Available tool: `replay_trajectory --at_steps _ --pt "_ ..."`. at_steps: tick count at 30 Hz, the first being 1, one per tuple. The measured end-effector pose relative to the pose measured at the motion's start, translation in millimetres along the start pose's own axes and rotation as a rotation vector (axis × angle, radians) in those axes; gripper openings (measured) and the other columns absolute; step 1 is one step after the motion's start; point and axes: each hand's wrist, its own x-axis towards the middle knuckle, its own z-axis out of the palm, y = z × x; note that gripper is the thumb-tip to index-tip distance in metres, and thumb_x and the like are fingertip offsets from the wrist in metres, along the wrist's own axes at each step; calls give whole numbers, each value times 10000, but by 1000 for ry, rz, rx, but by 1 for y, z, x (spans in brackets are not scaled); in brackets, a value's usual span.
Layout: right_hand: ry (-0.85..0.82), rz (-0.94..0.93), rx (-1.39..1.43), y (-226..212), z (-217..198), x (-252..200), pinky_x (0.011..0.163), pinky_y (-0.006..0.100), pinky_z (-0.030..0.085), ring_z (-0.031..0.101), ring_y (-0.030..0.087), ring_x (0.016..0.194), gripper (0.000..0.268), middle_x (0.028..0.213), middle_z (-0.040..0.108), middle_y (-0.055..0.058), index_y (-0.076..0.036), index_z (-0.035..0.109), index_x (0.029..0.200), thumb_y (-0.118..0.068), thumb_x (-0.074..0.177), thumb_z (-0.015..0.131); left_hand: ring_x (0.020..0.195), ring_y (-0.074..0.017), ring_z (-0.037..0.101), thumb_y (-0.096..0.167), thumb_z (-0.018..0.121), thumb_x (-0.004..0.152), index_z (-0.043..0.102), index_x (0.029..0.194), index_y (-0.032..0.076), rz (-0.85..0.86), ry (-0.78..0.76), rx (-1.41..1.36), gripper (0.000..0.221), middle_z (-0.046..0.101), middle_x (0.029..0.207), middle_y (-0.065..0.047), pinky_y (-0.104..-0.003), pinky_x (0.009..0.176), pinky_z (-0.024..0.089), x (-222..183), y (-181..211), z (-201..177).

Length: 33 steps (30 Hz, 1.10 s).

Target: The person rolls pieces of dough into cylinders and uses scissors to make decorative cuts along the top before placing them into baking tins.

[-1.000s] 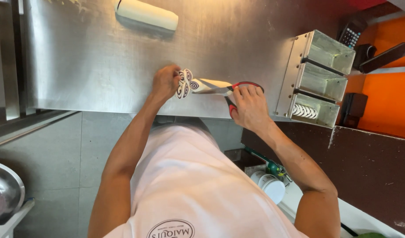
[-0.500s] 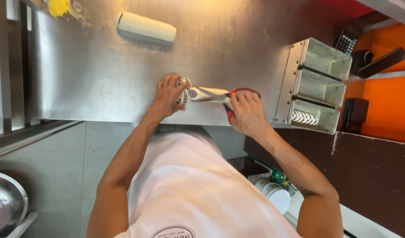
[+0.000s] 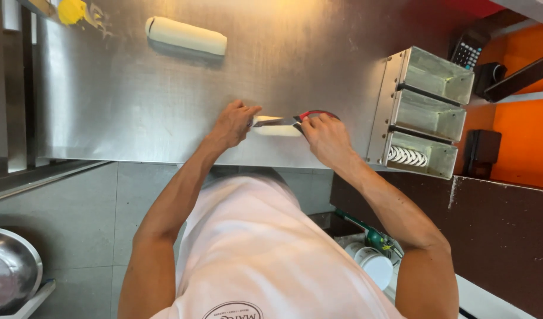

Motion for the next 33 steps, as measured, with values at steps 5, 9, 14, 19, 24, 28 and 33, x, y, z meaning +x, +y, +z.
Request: replay_trajectory --at_steps 5,9,14,19,24,28,33 --pt "50 10 -3 35 -32 -19 575 268 429 542 194 642 140 670 575 56 -72 601 858 -90 730 548 792 -175 528 117 714 622 545 955 160 -69 117 27 376 598 787 -13 -278 730 393 -16 15 -16" --pt "62 49 35 65 -38 -43 598 261 434 552 191 675 205 712 584 59 -62 612 897 -60 693 596 768 -174 526 141 656 676 570 815 145 -5 314 139 163 571 796 -19 -267 686 411 -38 31 -1" --pt "119 -3 168 60 -45 -39 648 299 405 501 224 699 469 751 562 100 -10 591 924 -190 504 695 715 -183 515 123 584 781 587 791 135 -17 525 179 15 557 826 -22 -271 644 419 -50 47 0" --pt "94 -19 238 40 -36 -38 669 308 371 479 228 719 560 773 553 120 12 580 951 -192 445 708 667 -165 496 187 575 826 597 770 127 -50 633 242 86 515 811 -5 -264 598 412 -66 50 10" --pt "54 3 213 17 -38 -31 644 309 344 464 227 694 569 769 554 133 26 580 956 -181 442 709 780 -207 458 217 561 792 584 1031 148 -29 556 230 250 463 832 -32 -325 672 360 -87 41 16" --pt "35 46 176 3 -47 -26 652 313 340 458 230 705 566 778 556 139 31 580 958 -172 446 711 824 -230 456 213 537 802 568 1052 115 -36 481 230 271 469 863 -60 -340 703 345 -93 50 -4" --pt "4 71 52 -14 -46 -26 665 323 336 463 238 718 588 797 554 139 17 581 966 -210 439 712 821 -201 473 202 574 779 612 880 131 -25 507 73 130 506 842 -19 -322 695 343 -77 47 -21"
